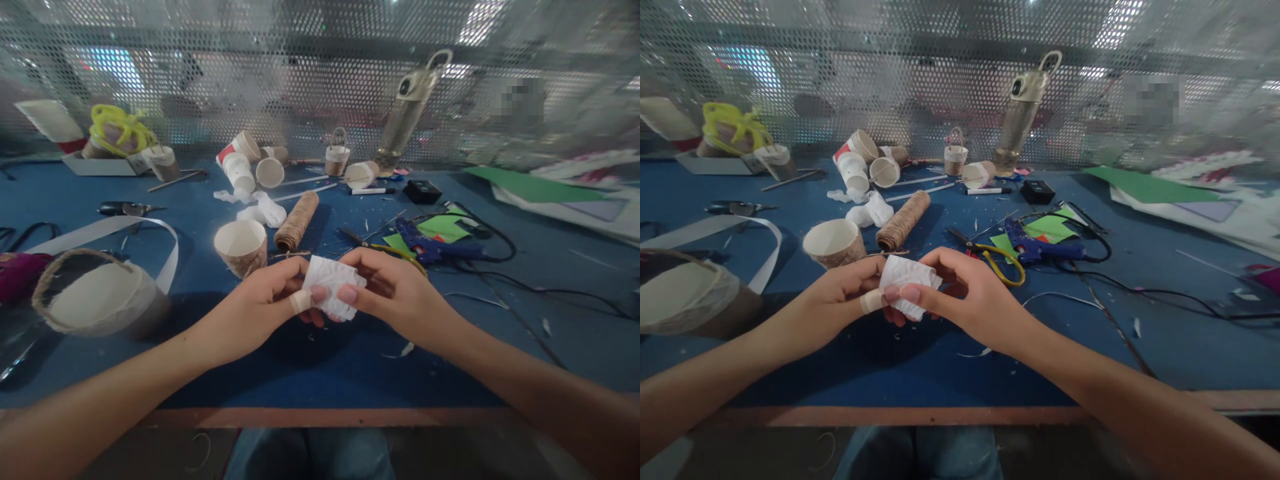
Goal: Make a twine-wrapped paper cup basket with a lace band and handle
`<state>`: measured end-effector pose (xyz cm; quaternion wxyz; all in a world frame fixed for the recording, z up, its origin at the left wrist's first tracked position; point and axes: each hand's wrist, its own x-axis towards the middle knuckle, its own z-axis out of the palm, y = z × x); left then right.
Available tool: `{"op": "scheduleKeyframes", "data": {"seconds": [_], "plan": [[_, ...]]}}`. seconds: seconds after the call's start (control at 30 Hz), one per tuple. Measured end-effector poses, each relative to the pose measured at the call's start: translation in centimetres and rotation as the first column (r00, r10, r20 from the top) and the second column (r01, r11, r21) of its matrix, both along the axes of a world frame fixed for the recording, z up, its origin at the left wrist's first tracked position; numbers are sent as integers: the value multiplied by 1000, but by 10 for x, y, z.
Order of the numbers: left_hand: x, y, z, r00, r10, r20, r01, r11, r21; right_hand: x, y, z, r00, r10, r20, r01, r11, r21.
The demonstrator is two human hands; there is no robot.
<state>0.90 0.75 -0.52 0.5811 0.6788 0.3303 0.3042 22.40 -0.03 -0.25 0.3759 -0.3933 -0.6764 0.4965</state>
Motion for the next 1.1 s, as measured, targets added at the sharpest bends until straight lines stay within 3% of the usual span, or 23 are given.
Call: {"op": "scheduleKeyframes", "data": {"seconds": [0.4, 0.67, 1.1], "plan": [[0, 1, -1, 1000, 5, -22, -4, 1000, 12, 0, -2, 0, 998, 39, -47, -40, 999, -10], [-2, 0, 2, 987, -32, 159, 59, 984, -167, 5, -5, 0, 991, 71, -114, -65, 996, 57], [-1, -1, 5, 982, -94, 166, 130, 966, -225, 5, -3, 0, 1000, 18, -4, -17, 989, 146]]}}
